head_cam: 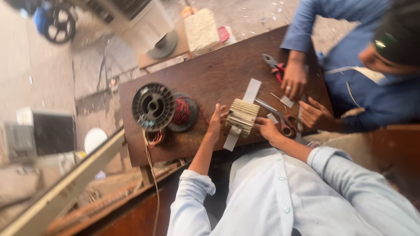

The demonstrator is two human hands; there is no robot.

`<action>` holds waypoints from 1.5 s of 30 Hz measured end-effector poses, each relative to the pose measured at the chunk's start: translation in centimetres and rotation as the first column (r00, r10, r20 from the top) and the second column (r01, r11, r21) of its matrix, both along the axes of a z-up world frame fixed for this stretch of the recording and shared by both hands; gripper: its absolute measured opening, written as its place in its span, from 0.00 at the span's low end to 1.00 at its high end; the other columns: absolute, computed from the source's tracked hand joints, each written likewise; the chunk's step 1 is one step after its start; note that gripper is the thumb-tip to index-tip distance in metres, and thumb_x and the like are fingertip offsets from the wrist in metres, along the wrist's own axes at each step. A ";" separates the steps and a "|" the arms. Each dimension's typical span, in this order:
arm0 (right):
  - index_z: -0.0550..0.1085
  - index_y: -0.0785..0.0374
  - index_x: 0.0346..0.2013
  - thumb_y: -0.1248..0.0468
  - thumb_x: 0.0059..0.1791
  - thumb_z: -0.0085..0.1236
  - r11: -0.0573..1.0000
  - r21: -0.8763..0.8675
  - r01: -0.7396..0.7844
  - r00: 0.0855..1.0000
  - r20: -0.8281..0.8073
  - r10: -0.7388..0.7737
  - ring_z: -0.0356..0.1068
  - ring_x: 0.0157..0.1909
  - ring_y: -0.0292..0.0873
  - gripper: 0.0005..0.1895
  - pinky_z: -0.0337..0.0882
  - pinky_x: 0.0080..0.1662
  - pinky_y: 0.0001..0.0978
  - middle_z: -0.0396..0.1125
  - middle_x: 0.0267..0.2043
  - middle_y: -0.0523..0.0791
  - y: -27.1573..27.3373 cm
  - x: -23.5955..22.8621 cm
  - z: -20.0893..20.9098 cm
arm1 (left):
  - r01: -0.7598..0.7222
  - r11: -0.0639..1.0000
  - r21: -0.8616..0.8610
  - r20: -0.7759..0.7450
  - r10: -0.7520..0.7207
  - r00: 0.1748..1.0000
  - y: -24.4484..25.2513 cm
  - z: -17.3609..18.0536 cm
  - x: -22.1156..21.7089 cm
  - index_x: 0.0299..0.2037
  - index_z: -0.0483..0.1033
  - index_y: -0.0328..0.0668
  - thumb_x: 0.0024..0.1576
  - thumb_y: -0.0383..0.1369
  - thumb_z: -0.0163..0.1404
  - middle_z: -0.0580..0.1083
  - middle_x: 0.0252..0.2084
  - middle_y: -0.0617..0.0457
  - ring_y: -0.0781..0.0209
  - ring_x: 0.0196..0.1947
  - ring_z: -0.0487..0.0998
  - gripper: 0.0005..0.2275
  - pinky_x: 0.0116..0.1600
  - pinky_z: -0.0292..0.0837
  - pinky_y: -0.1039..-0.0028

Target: The person uses scissors to cut a long strip of white insulation material into small rectangular pieces on a wooden workbench. They repeatedly measure, cut, and stack the pieces while a motor stator and copper wire spool sit nearby.

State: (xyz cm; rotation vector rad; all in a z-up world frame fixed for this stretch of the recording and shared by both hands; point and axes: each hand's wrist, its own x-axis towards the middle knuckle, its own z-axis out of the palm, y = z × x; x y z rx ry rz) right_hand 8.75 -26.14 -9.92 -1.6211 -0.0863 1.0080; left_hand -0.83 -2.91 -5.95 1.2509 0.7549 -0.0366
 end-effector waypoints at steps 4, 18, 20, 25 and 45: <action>0.77 0.61 0.56 0.67 0.51 0.57 0.998 -0.065 0.020 0.999 -0.030 -0.022 0.67 0.29 0.33 0.18 0.70 0.34 0.27 0.73 0.33 0.41 0.4 -0.6 1.7 | 0.087 0.980 -0.180 0.159 -0.058 0.986 -0.9 -0.2 -0.6 0.72 0.55 0.40 0.61 0.66 0.24 0.69 0.65 0.36 0.46 0.66 0.69 0.40 0.66 0.66 0.60; 0.75 0.52 0.60 0.68 0.47 0.61 0.999 -0.019 -0.050 0.990 0.127 0.052 0.69 0.50 0.40 0.26 0.72 0.52 0.33 0.70 0.52 0.46 0.2 -1.6 1.6 | 0.026 0.992 -0.121 0.010 -0.025 1.000 -2.3 1.5 -0.6 0.72 0.61 0.44 0.56 0.70 0.26 0.65 0.69 0.44 0.47 0.71 0.60 0.44 0.74 0.51 0.54; 0.74 0.50 0.63 0.69 0.48 0.59 0.995 -0.031 -0.090 0.990 0.110 0.093 0.69 0.55 0.44 0.27 0.71 0.57 0.35 0.67 0.56 0.50 0.3 -1.6 1.5 | -0.036 0.980 -0.194 -0.026 0.031 0.999 -2.4 1.4 -0.6 0.70 0.63 0.40 0.57 0.70 0.28 0.66 0.68 0.44 0.46 0.71 0.60 0.44 0.74 0.52 0.52; 0.72 0.50 0.63 0.68 0.48 0.58 0.999 0.015 -0.050 0.997 0.063 0.049 0.70 0.55 0.43 0.27 0.72 0.56 0.34 0.68 0.55 0.45 0.0 -2.0 0.8 | -0.095 0.966 -0.241 -0.147 0.060 0.987 -1.6 0.5 -0.7 0.67 0.65 0.40 0.56 0.69 0.27 0.67 0.66 0.45 0.48 0.69 0.61 0.43 0.70 0.56 0.47; 0.74 0.64 0.44 0.71 0.47 0.47 0.947 -0.316 -0.057 0.537 0.790 0.296 0.72 0.46 0.64 0.12 0.74 0.44 0.55 0.71 0.44 0.57 0.4 -0.3 0.2 | -0.083 0.976 -0.201 -0.032 0.078 0.996 -2.5 8.0 1.2 0.46 0.76 0.29 0.63 0.30 0.46 0.78 0.39 0.42 0.52 0.35 0.81 0.10 0.39 0.80 0.60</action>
